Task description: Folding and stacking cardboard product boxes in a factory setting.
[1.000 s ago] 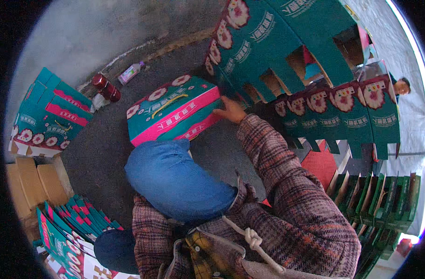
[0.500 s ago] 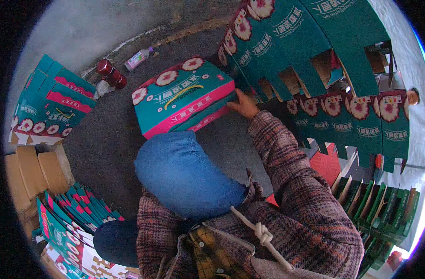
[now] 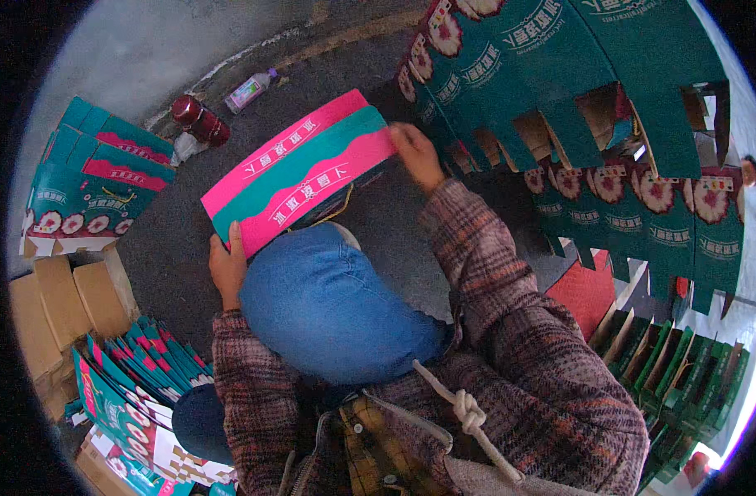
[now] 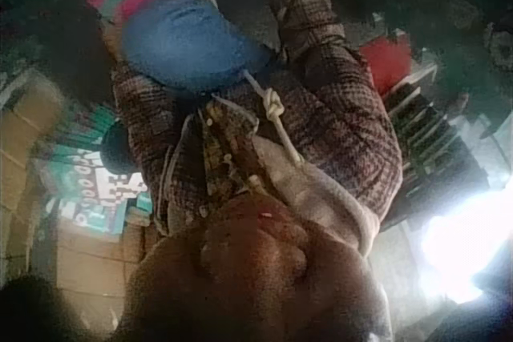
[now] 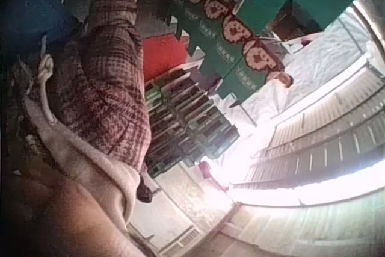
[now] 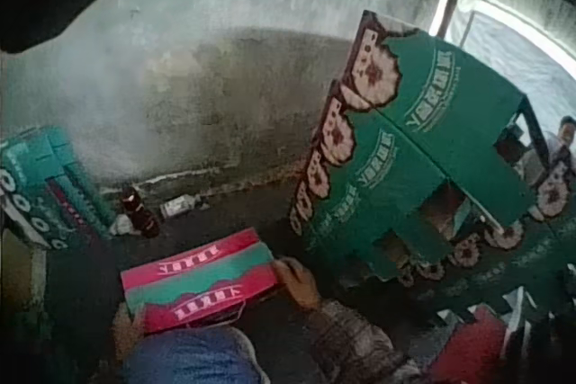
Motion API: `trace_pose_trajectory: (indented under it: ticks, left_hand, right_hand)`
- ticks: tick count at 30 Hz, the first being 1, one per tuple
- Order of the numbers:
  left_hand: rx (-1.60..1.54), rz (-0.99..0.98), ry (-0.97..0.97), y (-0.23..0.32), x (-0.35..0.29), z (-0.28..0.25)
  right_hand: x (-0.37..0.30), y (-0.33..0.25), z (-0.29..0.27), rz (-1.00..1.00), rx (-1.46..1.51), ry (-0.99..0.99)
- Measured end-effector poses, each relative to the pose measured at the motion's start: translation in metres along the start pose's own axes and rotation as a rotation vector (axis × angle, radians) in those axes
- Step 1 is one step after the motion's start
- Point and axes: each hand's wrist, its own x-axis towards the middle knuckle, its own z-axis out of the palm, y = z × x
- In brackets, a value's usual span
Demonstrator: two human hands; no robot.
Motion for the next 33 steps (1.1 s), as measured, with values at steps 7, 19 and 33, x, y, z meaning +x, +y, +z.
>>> trace_pose_trajectory:
  ticks: [7,19,33]
  left_hand:
    - [-0.403,-0.020,-0.120,-0.011,0.002,0.004]
    - [-0.723,-0.149,-0.048,-0.026,0.009,0.029]
    - [-0.561,0.030,-0.005,-0.039,0.019,0.033]
  right_hand:
    - [-0.112,0.220,-0.133,0.361,0.714,0.042]
    - [-0.001,0.239,-0.214,0.801,0.267,0.373]
    - [0.020,0.224,-0.194,0.778,0.163,0.308]
